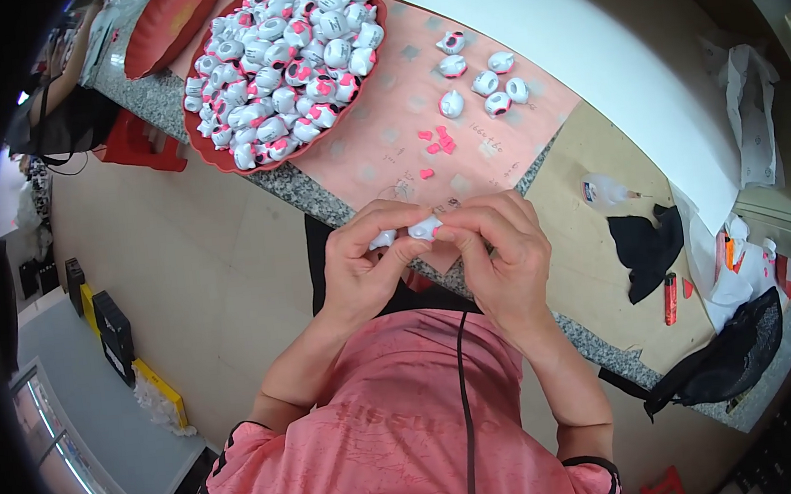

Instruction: Applying glue to small white plastic pieces and attaching them to red floral bases.

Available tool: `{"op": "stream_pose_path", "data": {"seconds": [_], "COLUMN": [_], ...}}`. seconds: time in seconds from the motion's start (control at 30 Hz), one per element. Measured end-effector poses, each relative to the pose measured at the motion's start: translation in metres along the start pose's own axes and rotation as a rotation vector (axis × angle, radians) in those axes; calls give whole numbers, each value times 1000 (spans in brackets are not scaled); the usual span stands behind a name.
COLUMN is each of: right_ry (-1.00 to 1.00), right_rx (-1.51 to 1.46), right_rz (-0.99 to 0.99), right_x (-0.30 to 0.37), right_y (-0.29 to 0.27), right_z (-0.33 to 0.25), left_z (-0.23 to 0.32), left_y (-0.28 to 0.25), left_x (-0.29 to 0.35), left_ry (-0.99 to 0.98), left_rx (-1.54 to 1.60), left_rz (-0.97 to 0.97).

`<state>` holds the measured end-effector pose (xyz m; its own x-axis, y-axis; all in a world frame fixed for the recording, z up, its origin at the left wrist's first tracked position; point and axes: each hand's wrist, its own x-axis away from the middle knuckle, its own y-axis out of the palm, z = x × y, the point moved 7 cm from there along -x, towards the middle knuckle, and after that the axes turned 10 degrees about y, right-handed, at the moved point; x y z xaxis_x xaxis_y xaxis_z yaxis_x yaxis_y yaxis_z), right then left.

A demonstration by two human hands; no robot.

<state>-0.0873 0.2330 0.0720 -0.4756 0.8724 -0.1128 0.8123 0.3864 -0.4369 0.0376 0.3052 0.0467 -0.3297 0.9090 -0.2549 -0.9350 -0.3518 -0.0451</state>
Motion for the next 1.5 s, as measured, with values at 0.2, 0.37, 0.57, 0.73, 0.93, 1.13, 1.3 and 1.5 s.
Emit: {"op": "stream_pose_path", "data": {"seconds": [0.2, 0.37, 0.57, 0.73, 0.93, 1.13, 1.3, 1.5], "right_ry": [172, 186, 201, 373, 370, 328, 339, 256], "right_rx": [-86, -33, 67, 264, 35, -529, -495, -377], "right_rz": [79, 259, 679, 447, 381, 271, 118, 109], "right_x": [-5, 18, 53, 25, 17, 32, 39, 37], "right_y": [-17, -60, -112, -106, -103, -71, -57, -59], "right_z": [-2, 13, 50, 76, 88, 48, 42, 22], "left_z": [35, 66, 37, 0, -14, -18, -16, -18], "left_y": [-23, -82, -57, -7, 16, 20, 14, 9], "left_x": [-39, -90, -72, -32, -9, -3, -6, -6], "left_ry": [223, 363, 40, -334, -605, -546, -400, -382], "left_rx": [-312, -510, 265, 780, 979, 909, 560, 503], "left_rz": [73, 409, 263, 111, 93, 51, 30, 61]}}
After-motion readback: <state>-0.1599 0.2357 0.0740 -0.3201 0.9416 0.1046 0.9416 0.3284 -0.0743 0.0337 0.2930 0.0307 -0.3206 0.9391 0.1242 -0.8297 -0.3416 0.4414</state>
